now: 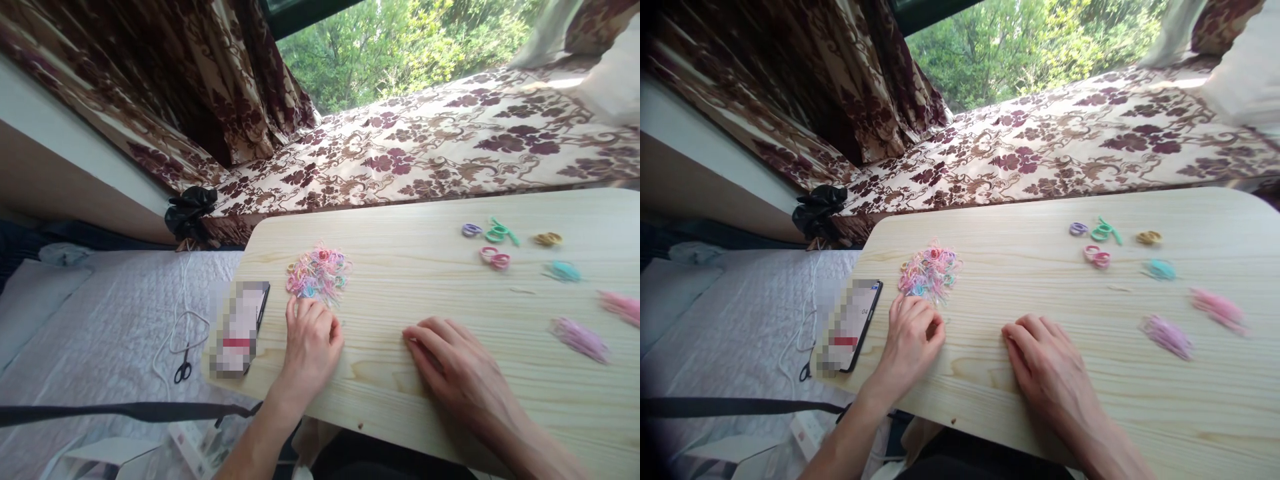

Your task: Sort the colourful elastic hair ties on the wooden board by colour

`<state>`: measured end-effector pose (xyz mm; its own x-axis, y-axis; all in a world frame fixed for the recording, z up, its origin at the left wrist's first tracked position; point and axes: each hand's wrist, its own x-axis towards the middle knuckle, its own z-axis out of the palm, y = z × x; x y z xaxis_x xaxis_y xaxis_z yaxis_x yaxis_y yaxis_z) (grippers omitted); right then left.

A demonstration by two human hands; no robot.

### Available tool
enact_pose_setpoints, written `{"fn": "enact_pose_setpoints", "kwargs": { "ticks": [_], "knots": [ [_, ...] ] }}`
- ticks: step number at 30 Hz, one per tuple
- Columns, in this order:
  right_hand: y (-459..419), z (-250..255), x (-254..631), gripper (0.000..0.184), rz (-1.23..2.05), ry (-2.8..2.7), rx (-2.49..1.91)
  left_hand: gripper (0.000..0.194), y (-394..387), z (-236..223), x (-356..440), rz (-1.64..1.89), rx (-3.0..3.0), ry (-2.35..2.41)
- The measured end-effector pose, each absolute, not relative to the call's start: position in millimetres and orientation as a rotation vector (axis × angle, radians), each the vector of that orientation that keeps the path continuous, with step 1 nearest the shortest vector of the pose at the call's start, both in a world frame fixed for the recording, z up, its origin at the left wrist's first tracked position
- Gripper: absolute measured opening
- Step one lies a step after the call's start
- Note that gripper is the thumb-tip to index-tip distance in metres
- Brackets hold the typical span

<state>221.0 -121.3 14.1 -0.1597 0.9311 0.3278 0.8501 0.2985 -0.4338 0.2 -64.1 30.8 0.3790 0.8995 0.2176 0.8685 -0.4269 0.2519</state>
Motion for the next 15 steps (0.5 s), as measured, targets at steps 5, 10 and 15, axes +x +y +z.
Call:
{"fn": "enact_pose_setpoints", "kwargs": {
  "ticks": [5,10,15],
  "knots": [
    [-123,18,216,0.018,0.248,-2.047,-1.549,0.017,-73,34,25,0.553,2.468,1.397],
    [-126,17,214,0.016,0.265,-1.958,-1.515,0.014,-77,38,42,0.541,2.449,1.182],
    [-128,19,218,0.013,0.289,-1.897,-1.491,0.013,-75,38,49,0.519,2.481,1.065]
  ]
}}
